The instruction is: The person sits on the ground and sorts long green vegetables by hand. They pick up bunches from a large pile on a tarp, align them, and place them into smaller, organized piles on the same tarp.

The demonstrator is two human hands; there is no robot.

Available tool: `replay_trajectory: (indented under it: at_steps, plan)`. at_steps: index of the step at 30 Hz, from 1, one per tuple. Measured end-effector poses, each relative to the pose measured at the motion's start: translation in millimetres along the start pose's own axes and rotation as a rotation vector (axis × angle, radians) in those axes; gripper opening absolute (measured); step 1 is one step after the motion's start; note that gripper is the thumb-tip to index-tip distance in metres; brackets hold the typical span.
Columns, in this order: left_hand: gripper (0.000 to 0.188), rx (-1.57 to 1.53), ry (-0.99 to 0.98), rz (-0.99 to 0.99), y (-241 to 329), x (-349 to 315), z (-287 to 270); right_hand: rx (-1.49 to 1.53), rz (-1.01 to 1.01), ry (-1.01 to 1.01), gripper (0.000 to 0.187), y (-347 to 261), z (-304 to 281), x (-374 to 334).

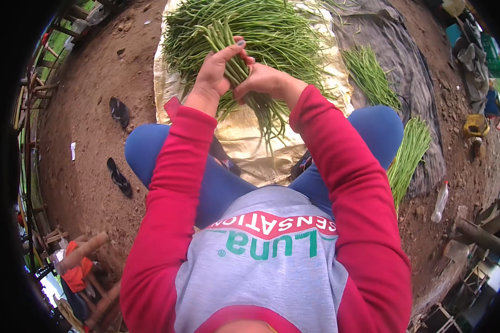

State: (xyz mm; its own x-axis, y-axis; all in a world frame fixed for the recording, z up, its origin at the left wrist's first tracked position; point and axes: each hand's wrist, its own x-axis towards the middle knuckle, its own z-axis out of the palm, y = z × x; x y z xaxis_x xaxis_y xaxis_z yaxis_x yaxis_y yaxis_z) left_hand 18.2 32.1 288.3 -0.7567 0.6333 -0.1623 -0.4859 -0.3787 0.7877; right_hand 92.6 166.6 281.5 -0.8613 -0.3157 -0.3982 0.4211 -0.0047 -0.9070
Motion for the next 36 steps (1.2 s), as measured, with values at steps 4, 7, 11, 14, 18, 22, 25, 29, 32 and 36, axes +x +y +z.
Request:
replay_trajectory:
  at_steps: [4,7,11,14,18,22,25,29,32,36]
  plan:
    - [0.018,-0.321,0.194,0.057,7.5,14.9,-6.8,0.105,0.040,-0.142,0.036,19.8,-10.2,-5.2]
    - [0.024,-0.389,0.376,0.134,25.5,23.9,-39.2,0.148,0.081,-0.175,0.036,43.8,-15.9,-18.6]
    - [0.030,-0.535,0.493,0.156,15.5,41.1,-106.7,0.236,0.172,-0.225,0.031,61.3,-32.9,-52.3]
    - [0.031,-0.629,0.533,0.096,-6.7,49.1,-128.1,0.203,0.237,-0.184,0.038,66.5,-54.4,-80.4]
    - [0.031,-0.690,0.600,0.089,-41.9,52.7,-161.6,0.297,0.311,-0.118,0.040,60.7,-71.4,-118.0]
    - [0.032,-0.816,0.634,0.092,-71.9,47.9,-208.8,0.203,0.424,-0.037,0.051,66.9,-92.4,-144.1]
    - [0.032,-0.823,0.669,0.040,-90.7,48.3,-197.1,0.295,0.425,-0.004,0.050,86.8,-113.6,-166.6]
    - [0.035,-0.830,0.704,0.049,-107.5,32.0,-202.6,0.223,0.431,0.126,0.044,75.1,-112.9,-172.5]
    - [0.035,-0.809,0.815,0.117,-123.6,23.9,-210.3,0.161,0.410,0.329,0.035,67.3,-111.1,-181.8]
    - [0.032,-0.750,0.840,0.037,-137.6,14.2,-195.6,0.119,0.349,0.432,0.029,60.5,-119.2,-197.1]
